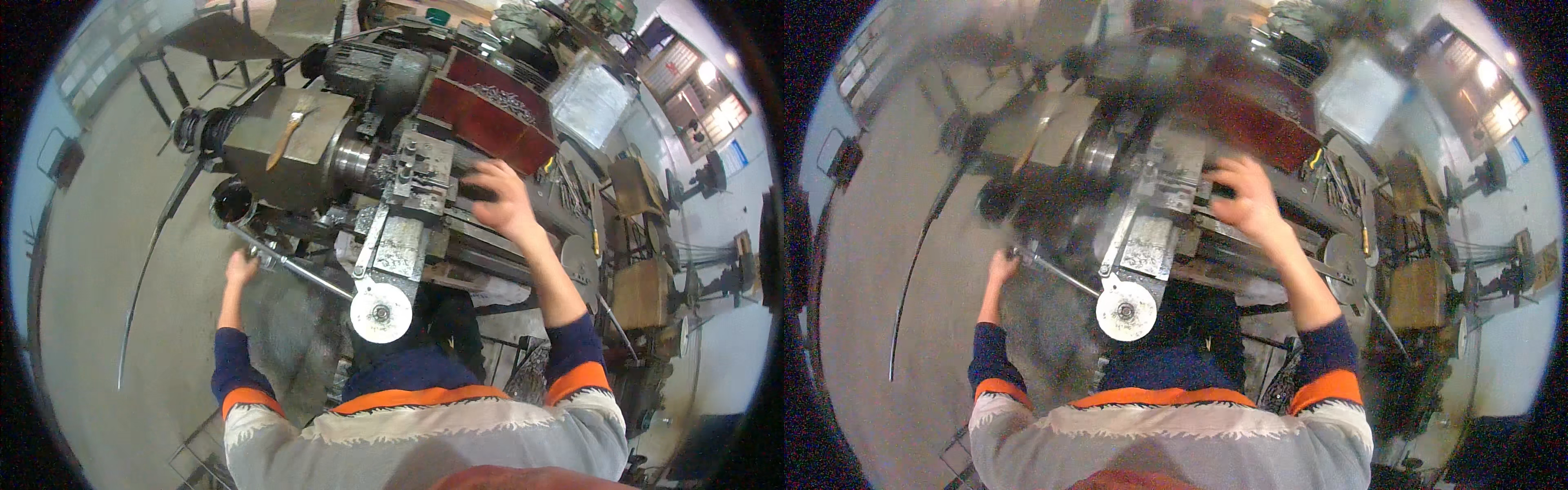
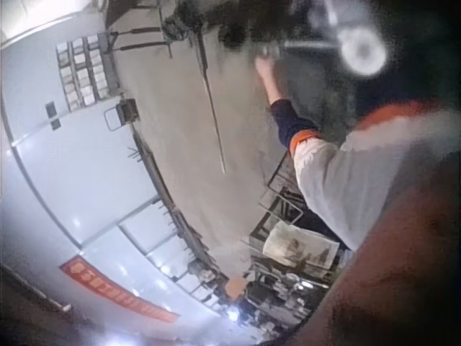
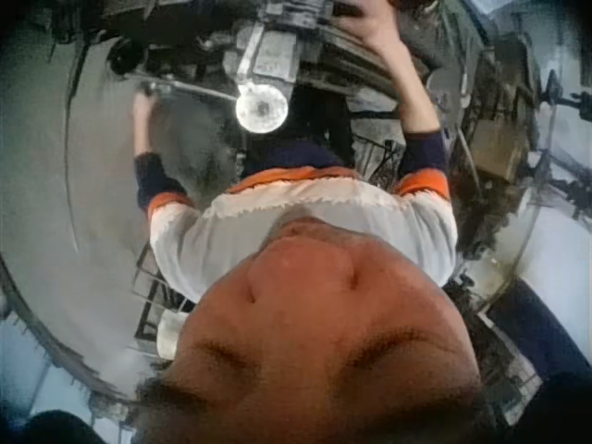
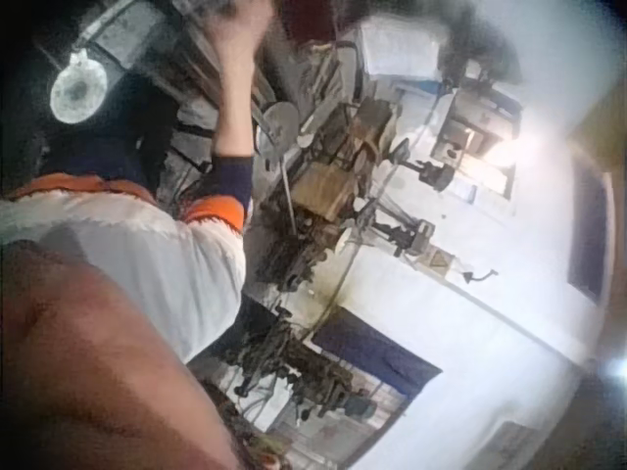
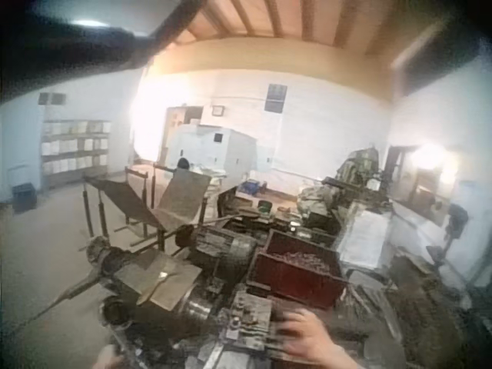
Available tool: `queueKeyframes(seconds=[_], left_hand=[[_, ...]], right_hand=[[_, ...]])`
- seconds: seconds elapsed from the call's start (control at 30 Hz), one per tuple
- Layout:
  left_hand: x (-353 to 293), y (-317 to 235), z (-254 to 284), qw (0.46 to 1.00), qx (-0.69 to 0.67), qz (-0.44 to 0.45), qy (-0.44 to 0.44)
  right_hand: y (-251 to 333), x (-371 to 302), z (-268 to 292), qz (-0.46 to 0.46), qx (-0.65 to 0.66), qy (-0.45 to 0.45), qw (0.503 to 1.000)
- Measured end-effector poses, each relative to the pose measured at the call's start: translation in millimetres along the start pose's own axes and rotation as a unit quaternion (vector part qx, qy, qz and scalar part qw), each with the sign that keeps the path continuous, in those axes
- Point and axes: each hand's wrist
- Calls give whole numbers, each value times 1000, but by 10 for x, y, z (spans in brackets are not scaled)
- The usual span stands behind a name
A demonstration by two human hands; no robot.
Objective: The person operates a metal lathe, repeatedly loading small cylindrical metal rods into the chuck, machining them, and removing the finished pieces. The person places the finished parts into a metal basket and continues the cycle with new rods.
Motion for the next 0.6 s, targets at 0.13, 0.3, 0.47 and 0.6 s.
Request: queueKeyframes(seconds=[0.13, 0.3, 0.47, 0.6], left_hand=[[260, -82, -87, 965, 218, -31, 139], [519, 69, -97, 952, 277, -102, 82], [257, 114, 105, 975, 204, -61, 56], [145, 73, 361, 988, -148, -30, -29]], right_hand=[[-459, -926, 581, -210, -20, 51, 976], [-1102, -2086, 993, -376, -112, 29, 919], [-1672, -3022, 1417, -537, -158, -10, 829], [-2369, -4051, 1702, -627, -277, 106, 720]])
Point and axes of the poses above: each hand's wrist, its own x-axis towards the middle knuckle, its own z-axis out of the back of the hand, y = z × x, and after that the axes turned 9 degrees about -z, right-handed
